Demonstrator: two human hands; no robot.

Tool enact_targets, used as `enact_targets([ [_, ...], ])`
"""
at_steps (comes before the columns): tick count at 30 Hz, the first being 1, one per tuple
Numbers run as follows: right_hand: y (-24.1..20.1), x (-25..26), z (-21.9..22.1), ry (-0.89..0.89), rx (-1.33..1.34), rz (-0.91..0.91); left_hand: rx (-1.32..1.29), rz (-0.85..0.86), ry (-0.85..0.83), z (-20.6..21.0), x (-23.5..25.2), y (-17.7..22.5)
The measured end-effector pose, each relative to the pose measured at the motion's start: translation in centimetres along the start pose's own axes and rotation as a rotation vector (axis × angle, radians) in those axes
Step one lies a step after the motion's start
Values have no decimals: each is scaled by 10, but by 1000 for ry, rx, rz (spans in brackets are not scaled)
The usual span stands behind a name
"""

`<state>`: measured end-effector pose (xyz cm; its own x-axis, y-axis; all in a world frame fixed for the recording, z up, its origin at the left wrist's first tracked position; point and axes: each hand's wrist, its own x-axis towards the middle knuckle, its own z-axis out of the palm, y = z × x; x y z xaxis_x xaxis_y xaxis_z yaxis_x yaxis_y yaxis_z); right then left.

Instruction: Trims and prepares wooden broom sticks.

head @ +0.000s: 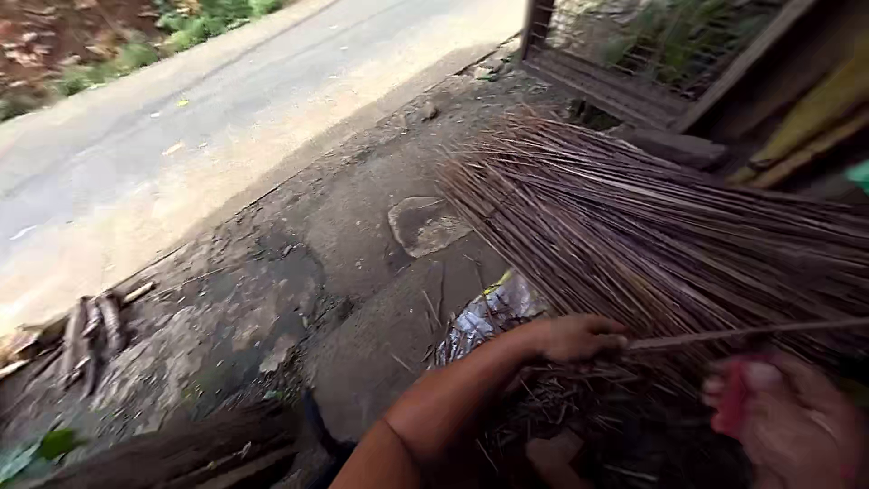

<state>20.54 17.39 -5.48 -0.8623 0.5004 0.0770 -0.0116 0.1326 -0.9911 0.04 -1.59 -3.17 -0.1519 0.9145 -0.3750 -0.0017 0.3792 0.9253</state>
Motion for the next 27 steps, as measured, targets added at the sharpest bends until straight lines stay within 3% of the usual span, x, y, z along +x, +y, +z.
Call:
enact_targets([
  [2,4,5,22,106,-11,-34,-15,38,16,1,6,-9],
  [9,6,2,4,62,47,80,-13,231,-10,8,31,-21],
  [13,2,1,-2,66,-6,130,87,239,28,9,32,-20],
  [20,9,3,-19,239,-19,-74,56,249,-41,8,31,-19],
  [27,6,1,-46,465,23,-63,42,234,-101,6,30,-19],
])
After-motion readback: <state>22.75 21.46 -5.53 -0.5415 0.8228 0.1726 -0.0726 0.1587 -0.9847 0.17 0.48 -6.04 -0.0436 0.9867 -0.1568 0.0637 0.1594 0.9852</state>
